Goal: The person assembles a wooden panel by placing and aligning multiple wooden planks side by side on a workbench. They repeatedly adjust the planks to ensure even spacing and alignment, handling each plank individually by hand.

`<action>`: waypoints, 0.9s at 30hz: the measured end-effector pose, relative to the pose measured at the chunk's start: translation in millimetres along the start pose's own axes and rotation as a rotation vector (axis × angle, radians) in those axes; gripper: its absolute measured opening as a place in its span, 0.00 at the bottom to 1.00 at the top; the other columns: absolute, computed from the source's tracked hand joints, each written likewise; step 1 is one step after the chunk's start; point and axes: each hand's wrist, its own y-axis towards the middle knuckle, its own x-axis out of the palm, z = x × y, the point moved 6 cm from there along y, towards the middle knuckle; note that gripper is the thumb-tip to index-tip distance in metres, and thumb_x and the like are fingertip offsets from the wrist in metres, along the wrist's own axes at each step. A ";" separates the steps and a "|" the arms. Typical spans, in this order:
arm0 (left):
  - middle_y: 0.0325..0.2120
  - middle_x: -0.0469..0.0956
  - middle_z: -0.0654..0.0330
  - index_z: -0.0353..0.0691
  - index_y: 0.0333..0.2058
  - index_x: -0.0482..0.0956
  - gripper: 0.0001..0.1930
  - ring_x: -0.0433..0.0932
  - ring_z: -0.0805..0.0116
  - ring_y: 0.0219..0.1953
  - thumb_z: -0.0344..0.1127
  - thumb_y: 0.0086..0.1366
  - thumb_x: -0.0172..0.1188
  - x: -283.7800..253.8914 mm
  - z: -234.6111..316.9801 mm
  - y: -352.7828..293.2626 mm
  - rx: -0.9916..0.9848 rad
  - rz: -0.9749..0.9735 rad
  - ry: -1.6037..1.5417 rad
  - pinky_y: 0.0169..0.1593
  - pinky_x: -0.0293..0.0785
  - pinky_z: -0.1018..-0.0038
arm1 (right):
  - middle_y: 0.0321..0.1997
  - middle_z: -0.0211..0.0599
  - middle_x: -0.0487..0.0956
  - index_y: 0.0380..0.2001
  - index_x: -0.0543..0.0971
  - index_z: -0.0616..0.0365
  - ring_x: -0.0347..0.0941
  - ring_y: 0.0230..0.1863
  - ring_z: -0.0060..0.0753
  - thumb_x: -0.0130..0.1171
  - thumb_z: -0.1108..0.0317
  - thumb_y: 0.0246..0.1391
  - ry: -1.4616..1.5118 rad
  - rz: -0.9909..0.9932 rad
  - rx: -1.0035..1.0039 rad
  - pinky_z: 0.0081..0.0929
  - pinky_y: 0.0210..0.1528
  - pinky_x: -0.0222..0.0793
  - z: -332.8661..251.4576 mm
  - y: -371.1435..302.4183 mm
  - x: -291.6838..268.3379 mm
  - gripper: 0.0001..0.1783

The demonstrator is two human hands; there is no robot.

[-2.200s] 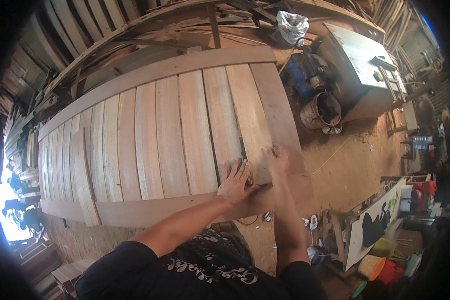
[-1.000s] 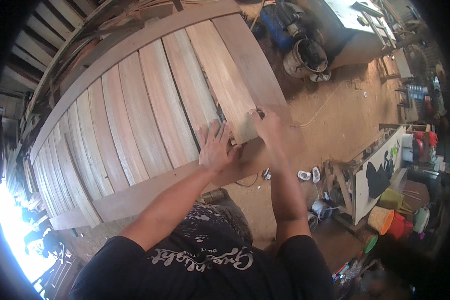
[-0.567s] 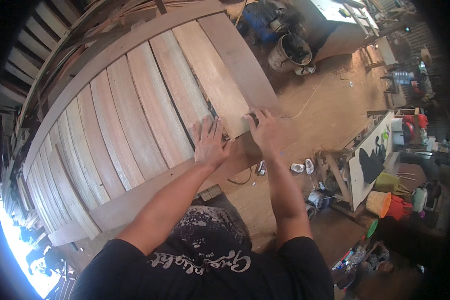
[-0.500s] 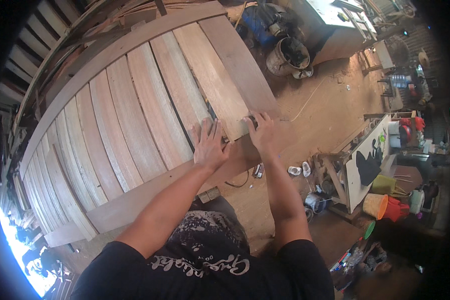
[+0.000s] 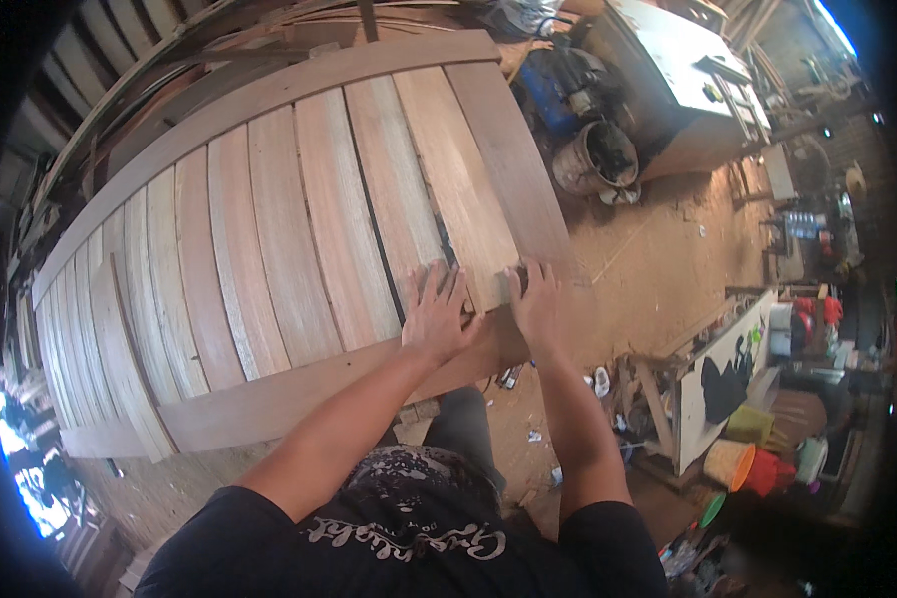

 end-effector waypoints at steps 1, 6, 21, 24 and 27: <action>0.82 0.63 0.49 0.32 0.81 0.61 0.48 0.50 0.39 0.86 0.64 0.78 0.56 1.2 0.3 0.4 0.004 -0.012 0.000 0.85 0.33 0.29 | 0.61 0.54 0.83 0.65 0.82 0.57 0.80 0.61 0.64 0.60 0.48 0.78 -0.008 0.001 -0.007 0.56 0.64 0.74 1.2 -0.9 -0.9 0.27; 0.81 0.64 0.48 0.29 0.80 0.63 0.48 0.50 0.40 0.86 0.65 0.77 0.57 -2.1 -0.3 -3.8 -0.015 -0.006 -0.021 0.86 0.35 0.32 | 0.65 0.54 0.81 0.73 0.77 0.55 0.79 0.62 0.66 0.60 0.45 0.77 -0.059 -0.099 -0.123 0.57 0.66 0.74 -6.3 -1.3 -5.2 0.33; 0.79 0.68 0.53 0.48 0.81 0.66 0.45 0.51 0.39 0.86 0.64 0.72 0.64 -1.2 3.5 -5.4 -0.087 -0.016 0.104 0.86 0.39 0.33 | 0.57 0.49 0.81 0.72 0.78 0.61 0.78 0.55 0.55 0.74 0.40 0.63 0.117 -0.324 -0.559 0.52 0.56 0.73 36.8 11.3 -15.8 0.45; 0.77 0.71 0.48 0.41 0.78 0.70 0.46 0.54 0.36 0.85 0.62 0.69 0.67 0.2 6.5 -5.1 -0.055 0.034 0.099 0.84 0.42 0.29 | 0.52 0.47 0.81 0.72 0.79 0.60 0.77 0.52 0.53 0.73 0.39 0.63 0.065 -0.287 -0.591 0.51 0.55 0.72 33.0 13.6 -21.7 0.45; 0.77 0.71 0.47 0.40 0.78 0.70 0.46 0.54 0.35 0.85 0.61 0.69 0.67 -1.9 10.8 -4.1 -0.043 0.032 0.110 0.84 0.42 0.27 | 0.50 0.47 0.82 0.72 0.79 0.59 0.77 0.52 0.53 0.72 0.39 0.64 0.012 -0.308 -0.577 0.50 0.56 0.72 37.1 11.7 -18.1 0.44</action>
